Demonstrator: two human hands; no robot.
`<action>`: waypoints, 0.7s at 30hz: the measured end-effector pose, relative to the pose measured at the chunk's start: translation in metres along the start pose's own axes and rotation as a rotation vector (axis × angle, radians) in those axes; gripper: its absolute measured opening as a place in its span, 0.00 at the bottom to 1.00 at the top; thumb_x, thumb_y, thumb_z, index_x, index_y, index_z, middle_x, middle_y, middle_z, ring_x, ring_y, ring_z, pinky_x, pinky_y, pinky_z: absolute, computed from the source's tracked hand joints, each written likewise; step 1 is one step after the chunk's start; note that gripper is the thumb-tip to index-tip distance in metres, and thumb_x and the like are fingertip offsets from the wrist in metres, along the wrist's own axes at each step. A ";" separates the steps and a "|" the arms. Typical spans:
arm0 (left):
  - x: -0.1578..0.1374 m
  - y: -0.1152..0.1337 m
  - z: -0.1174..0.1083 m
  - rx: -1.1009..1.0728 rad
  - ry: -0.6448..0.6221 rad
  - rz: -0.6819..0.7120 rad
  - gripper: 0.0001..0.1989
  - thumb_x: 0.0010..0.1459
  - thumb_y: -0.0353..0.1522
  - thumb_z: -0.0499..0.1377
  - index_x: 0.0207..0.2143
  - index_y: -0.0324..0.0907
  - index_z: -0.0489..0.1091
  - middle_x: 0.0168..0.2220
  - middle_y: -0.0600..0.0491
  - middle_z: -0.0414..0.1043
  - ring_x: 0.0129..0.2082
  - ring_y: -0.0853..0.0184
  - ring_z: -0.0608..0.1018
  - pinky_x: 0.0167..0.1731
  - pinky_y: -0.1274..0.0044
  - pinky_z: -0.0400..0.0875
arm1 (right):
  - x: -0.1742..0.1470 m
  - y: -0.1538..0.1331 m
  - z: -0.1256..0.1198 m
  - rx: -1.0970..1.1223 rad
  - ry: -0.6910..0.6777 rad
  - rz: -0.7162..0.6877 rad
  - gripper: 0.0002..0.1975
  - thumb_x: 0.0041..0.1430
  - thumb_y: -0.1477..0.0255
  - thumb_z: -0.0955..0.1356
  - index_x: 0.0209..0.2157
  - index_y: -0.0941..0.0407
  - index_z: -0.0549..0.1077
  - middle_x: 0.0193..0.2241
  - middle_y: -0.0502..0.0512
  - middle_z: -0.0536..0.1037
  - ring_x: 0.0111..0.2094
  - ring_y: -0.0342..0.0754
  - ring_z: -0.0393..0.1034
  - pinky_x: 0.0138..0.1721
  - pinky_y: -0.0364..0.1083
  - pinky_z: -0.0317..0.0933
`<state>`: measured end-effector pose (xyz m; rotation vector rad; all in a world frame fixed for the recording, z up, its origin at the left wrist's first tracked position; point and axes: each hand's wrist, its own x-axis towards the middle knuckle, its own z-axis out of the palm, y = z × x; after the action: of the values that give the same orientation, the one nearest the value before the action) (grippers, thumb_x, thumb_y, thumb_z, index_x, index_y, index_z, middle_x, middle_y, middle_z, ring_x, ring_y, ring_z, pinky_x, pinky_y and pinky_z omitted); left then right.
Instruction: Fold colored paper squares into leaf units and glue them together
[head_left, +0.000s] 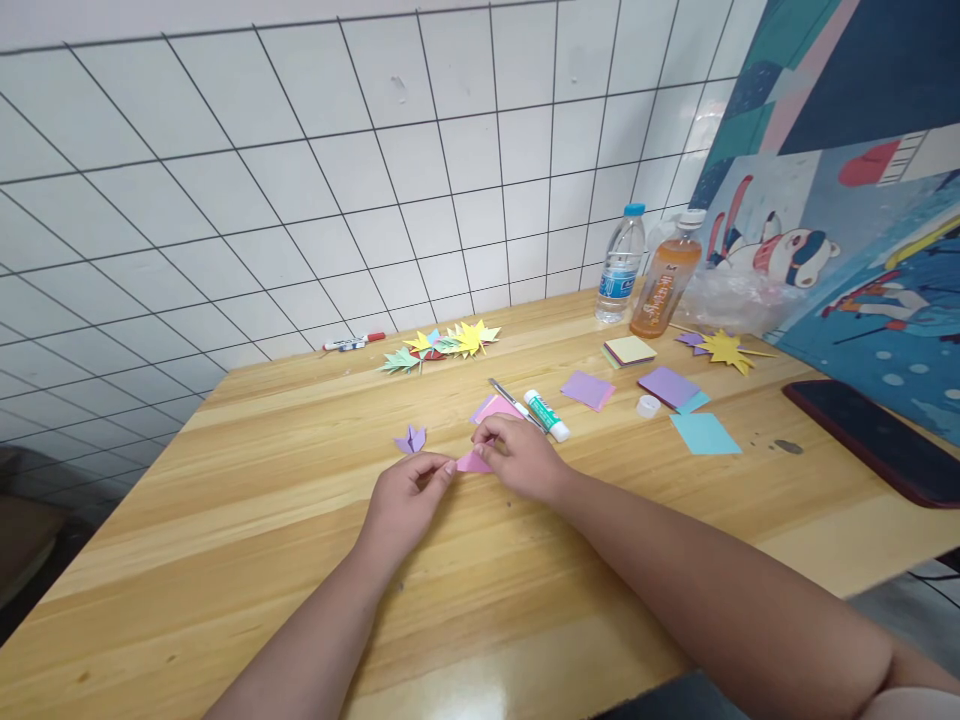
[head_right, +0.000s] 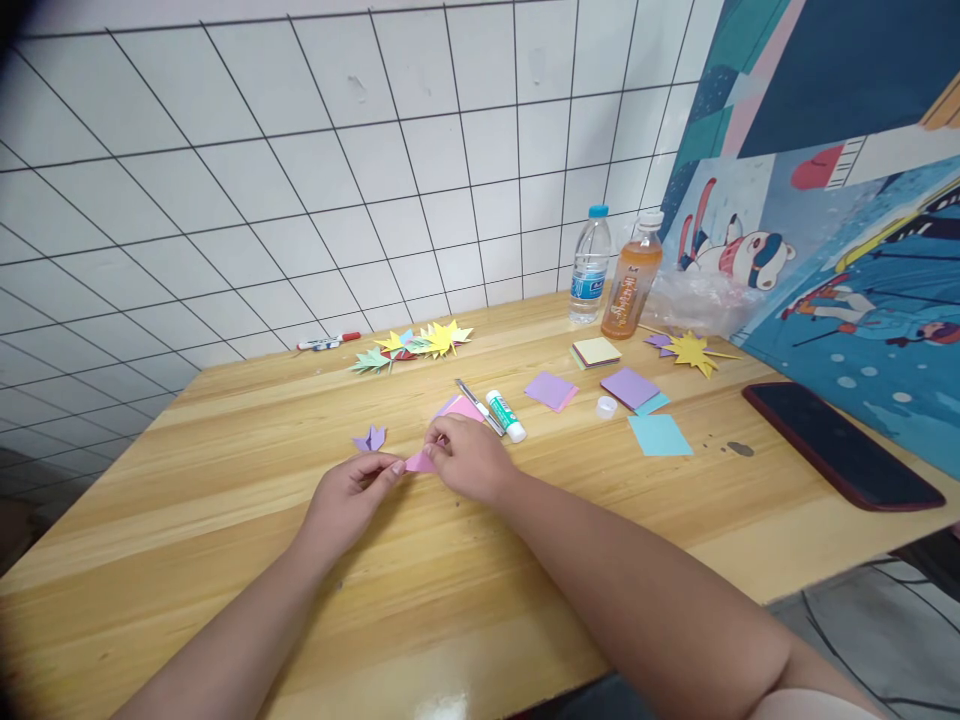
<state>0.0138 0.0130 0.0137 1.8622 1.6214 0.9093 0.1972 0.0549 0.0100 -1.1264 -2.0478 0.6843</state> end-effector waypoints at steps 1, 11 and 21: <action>0.000 0.000 0.000 -0.005 0.007 -0.009 0.11 0.54 0.38 0.55 0.30 0.43 0.75 0.31 0.53 0.77 0.33 0.64 0.75 0.34 0.77 0.66 | 0.000 0.000 0.000 0.003 0.001 0.001 0.01 0.53 0.75 0.65 0.30 0.56 0.68 0.31 0.50 0.73 0.33 0.43 0.66 0.34 0.42 0.57; 0.000 -0.001 -0.001 -0.011 0.016 -0.040 0.11 0.53 0.38 0.55 0.28 0.43 0.73 0.28 0.54 0.76 0.30 0.65 0.75 0.32 0.76 0.66 | 0.000 -0.002 -0.001 0.001 0.006 0.002 0.01 0.53 0.74 0.65 0.29 0.56 0.69 0.31 0.51 0.73 0.33 0.44 0.66 0.35 0.43 0.58; 0.002 0.001 0.000 -0.154 0.065 -0.069 0.16 0.50 0.42 0.59 0.38 0.42 0.72 0.37 0.49 0.77 0.34 0.63 0.77 0.36 0.74 0.69 | 0.000 -0.002 0.001 0.013 0.027 -0.033 0.02 0.53 0.73 0.65 0.29 0.56 0.70 0.31 0.51 0.73 0.32 0.43 0.66 0.35 0.42 0.58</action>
<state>0.0147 0.0144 0.0144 1.6782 1.5954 1.0432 0.1958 0.0545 0.0109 -1.0865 -2.0316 0.6614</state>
